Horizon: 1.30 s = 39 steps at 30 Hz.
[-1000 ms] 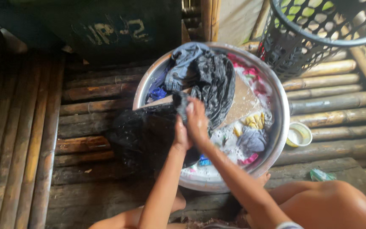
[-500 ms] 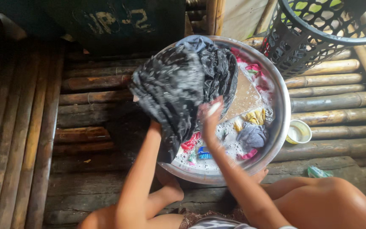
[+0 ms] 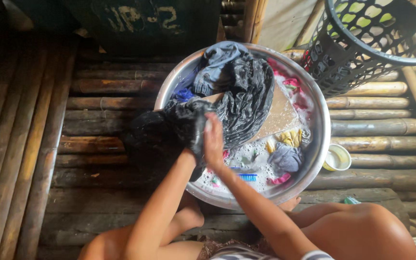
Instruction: The person hand-washes a dark garment in a metal basin filled with soapy water. They scrub the fabric with a blue brush, rinse it, and wring it out repeatedly.
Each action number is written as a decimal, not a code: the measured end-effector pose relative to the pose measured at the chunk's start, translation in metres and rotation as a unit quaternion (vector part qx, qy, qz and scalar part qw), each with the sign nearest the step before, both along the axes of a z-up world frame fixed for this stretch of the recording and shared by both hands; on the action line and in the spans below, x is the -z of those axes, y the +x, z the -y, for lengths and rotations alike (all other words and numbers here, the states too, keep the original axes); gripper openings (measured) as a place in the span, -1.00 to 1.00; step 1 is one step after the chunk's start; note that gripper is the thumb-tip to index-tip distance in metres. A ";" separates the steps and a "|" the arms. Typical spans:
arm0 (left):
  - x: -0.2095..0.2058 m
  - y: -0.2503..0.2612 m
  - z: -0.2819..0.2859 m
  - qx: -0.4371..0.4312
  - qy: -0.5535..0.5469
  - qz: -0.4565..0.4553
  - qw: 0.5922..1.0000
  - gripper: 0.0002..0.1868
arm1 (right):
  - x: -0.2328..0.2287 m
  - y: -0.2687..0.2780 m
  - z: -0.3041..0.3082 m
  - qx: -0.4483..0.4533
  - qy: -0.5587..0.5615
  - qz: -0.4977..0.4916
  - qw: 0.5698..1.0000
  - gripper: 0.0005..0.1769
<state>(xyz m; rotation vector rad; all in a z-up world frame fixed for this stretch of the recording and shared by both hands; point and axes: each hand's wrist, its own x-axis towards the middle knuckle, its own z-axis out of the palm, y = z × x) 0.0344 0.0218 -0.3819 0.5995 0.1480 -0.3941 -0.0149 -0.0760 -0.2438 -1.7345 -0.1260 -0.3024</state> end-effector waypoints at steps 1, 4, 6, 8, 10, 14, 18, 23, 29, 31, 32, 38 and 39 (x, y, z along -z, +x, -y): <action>0.005 0.003 0.005 -0.009 -0.001 -0.008 1.000 -0.50 | 0.003 0.011 0.005 0.016 0.104 -0.061 0.993 -0.53; 0.016 0.016 0.008 -0.021 -0.004 -0.032 0.999 -0.51 | 0.002 0.020 0.006 0.054 0.132 -0.074 0.987 -0.52; 0.019 0.019 0.006 -0.015 -0.018 -0.063 0.998 -0.52 | -0.003 0.006 0.006 0.066 -0.228 0.125 0.963 -0.54; 0.012 0.025 0.008 0.009 -0.056 -0.111 0.992 -0.52 | -0.010 0.001 0.008 0.032 -0.062 0.113 0.991 -0.53; -0.002 0.022 0.021 0.045 -0.153 -0.170 0.972 -0.52 | -0.005 -0.005 0.019 0.027 0.057 0.043 0.997 -0.54; -0.064 0.057 0.049 0.056 -0.334 -0.182 0.923 -0.54 | 0.034 0.048 0.057 0.014 0.230 -0.172 0.958 -0.47; -0.122 0.086 0.024 -0.023 -0.244 -0.123 0.962 -0.56 | 0.102 0.049 0.085 -0.152 0.307 -0.273 0.899 -0.25; -0.201 0.150 -0.075 -0.151 -0.135 -0.041 0.978 -0.59 | 0.090 0.056 0.047 -0.218 0.028 -0.112 0.969 -0.30; -0.268 0.177 -0.218 -0.299 -0.014 0.010 0.954 -0.62 | 0.013 0.125 0.042 -0.154 0.089 -0.102 0.979 -0.89; -0.289 0.179 -0.258 -0.331 0.018 0.026 0.943 -0.63 | -0.021 0.144 0.059 -0.177 0.216 -0.121 0.953 -0.87; -0.299 0.177 -0.275 -0.344 0.032 0.035 0.938 -0.63 | -0.042 0.151 0.067 -0.204 0.293 -0.135 0.924 -0.85; -0.300 0.143 -0.339 -0.357 0.090 0.068 0.927 -0.66 | -0.182 0.137 0.132 -0.109 0.330 0.079 0.934 -0.76; -0.284 0.132 -0.341 -0.348 0.095 0.062 0.931 -0.66 | -0.204 0.139 0.147 -0.057 0.292 0.130 0.946 -0.74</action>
